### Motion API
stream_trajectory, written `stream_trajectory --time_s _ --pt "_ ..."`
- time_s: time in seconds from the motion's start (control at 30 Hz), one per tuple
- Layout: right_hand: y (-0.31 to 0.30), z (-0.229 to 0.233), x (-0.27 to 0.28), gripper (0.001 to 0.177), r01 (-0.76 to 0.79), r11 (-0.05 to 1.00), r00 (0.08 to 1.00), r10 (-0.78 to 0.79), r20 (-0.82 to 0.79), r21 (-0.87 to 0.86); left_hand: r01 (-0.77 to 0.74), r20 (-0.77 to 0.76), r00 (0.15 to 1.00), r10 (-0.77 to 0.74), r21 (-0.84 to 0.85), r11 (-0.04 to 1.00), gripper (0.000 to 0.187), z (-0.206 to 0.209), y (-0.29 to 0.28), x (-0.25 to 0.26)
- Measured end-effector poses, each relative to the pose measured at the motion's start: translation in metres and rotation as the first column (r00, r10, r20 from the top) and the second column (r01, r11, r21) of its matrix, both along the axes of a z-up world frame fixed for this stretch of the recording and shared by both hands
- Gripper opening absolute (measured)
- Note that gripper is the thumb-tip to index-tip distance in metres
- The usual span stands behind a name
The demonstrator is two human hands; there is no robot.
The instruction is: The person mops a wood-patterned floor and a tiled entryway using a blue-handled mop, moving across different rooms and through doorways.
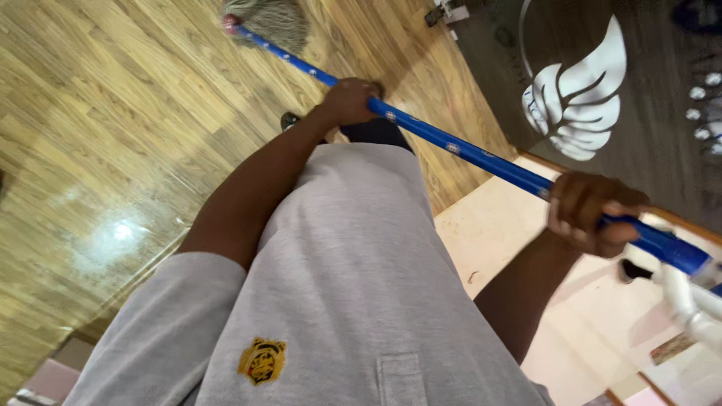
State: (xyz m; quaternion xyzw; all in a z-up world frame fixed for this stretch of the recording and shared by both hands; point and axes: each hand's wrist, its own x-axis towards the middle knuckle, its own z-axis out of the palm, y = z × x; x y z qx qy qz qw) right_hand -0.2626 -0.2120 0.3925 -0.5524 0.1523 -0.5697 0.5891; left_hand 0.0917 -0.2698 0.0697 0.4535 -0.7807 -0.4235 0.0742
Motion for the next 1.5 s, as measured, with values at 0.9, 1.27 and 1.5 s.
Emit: stream_trajectory --time_s 0.9,1.27,1.5 --pt "-0.15 -0.002 -0.029 0.039 -0.253 0.966 0.919 0.258 -0.299 0.057 -0.255 0.356 0.902 0.243 -0.015 0.967 0.074 0.061 -0.101 0.001" --pt "-0.061 0.138 -0.157 0.014 -0.499 0.858 0.245 0.277 -0.929 0.124 0.243 -0.091 0.966 -0.241 0.011 0.97 0.065 0.117 -0.129 -0.163" --pt "-0.009 0.151 -0.157 0.02 -0.423 0.887 0.278 0.323 -0.905 0.187 0.355 -0.194 0.917 -0.349 -0.001 0.935 0.065 0.101 -0.124 -0.146"
